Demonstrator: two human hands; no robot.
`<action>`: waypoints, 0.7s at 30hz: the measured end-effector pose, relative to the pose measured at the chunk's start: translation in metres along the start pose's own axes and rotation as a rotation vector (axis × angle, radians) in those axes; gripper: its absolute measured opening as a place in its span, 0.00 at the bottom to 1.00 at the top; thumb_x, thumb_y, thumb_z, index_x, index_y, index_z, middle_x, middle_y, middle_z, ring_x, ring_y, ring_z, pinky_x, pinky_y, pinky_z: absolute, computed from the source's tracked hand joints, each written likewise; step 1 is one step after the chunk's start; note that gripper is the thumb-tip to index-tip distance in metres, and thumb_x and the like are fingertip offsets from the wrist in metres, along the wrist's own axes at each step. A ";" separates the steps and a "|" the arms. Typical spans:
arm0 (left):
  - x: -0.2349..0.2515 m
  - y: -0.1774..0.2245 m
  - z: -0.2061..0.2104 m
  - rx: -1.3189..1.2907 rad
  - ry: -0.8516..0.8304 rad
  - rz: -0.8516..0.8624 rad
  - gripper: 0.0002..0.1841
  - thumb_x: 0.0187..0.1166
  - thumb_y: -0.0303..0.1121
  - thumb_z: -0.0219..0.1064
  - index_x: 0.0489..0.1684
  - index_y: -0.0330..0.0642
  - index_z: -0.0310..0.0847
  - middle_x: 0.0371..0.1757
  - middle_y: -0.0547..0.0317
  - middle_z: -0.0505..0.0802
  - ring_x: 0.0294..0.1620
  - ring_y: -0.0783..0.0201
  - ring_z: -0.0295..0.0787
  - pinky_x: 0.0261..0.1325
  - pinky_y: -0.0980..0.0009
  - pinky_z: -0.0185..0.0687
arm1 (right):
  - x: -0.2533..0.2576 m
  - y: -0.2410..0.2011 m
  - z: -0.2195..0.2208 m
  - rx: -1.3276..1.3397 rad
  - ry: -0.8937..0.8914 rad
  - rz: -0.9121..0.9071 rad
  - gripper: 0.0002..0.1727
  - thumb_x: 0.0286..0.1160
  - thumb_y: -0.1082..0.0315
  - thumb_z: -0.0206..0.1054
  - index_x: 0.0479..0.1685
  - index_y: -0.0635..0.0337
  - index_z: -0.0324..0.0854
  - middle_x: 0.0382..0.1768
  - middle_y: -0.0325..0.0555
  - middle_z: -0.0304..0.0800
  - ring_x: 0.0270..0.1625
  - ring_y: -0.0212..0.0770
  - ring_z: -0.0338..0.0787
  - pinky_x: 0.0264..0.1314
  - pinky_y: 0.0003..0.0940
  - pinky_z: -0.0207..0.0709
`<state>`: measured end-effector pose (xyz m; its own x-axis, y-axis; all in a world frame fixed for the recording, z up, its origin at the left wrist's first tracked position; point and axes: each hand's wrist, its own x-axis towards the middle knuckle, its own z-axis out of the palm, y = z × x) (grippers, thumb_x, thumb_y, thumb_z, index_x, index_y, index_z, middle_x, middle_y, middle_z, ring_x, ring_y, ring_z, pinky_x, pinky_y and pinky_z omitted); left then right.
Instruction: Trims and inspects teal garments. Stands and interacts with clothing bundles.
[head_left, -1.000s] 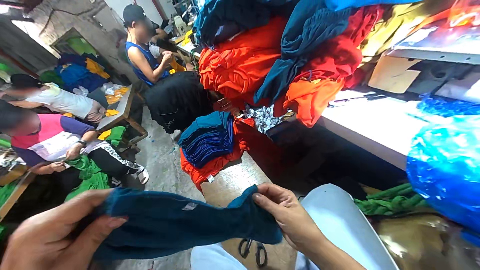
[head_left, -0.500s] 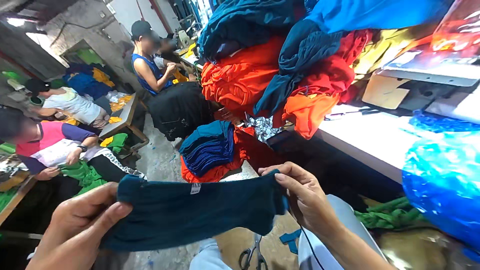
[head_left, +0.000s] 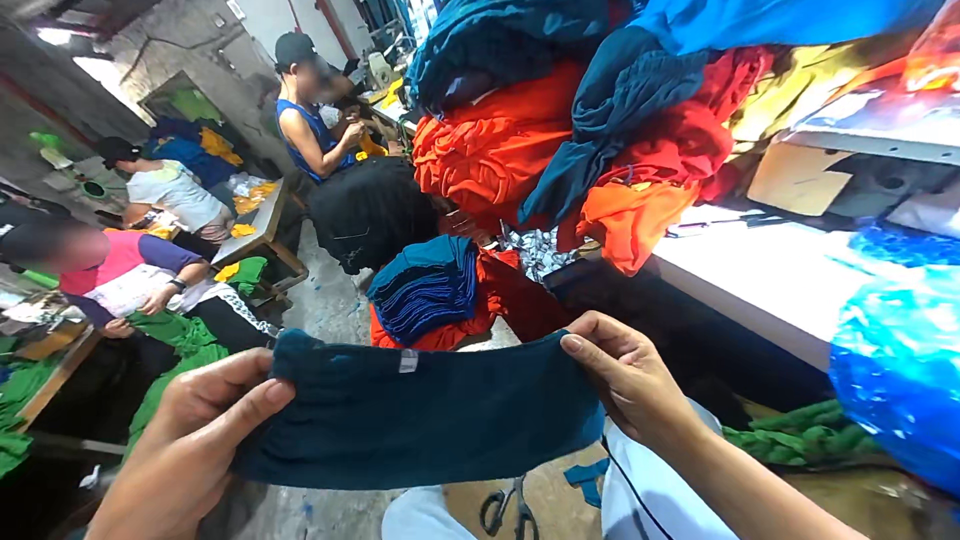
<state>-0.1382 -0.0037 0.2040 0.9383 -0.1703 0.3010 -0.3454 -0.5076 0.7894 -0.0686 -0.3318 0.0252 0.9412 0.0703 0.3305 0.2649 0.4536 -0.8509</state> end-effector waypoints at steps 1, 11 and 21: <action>0.001 0.002 0.001 0.000 -0.006 0.004 0.09 0.75 0.51 0.73 0.41 0.62 0.93 0.31 0.75 0.94 0.30 0.82 0.89 0.34 0.85 0.86 | -0.001 0.001 0.001 0.022 0.010 0.001 0.05 0.79 0.65 0.68 0.35 0.46 0.87 0.27 0.30 0.88 0.28 0.20 0.85 0.31 0.14 0.81; -0.004 -0.001 0.008 0.163 0.026 0.088 0.09 0.79 0.50 0.69 0.44 0.61 0.90 0.33 0.76 0.92 0.31 0.81 0.88 0.35 0.84 0.86 | 0.001 0.003 -0.018 -0.166 -0.128 -0.041 0.19 0.74 0.63 0.72 0.63 0.40 0.80 0.40 0.31 0.92 0.38 0.25 0.91 0.41 0.20 0.87; -0.022 0.027 0.031 0.658 0.026 0.379 0.15 0.82 0.46 0.65 0.49 0.47 0.92 0.39 0.71 0.94 0.41 0.86 0.87 0.45 0.88 0.81 | -0.017 0.035 -0.023 -0.422 -0.329 -0.012 0.08 0.75 0.65 0.67 0.46 0.53 0.88 0.41 0.24 0.93 0.36 0.13 0.86 0.38 0.12 0.80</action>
<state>-0.1676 -0.0398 0.2023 0.7542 -0.4175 0.5069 -0.5543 -0.8186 0.1504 -0.0708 -0.3377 -0.0200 0.8403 0.3728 0.3936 0.3999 0.0638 -0.9143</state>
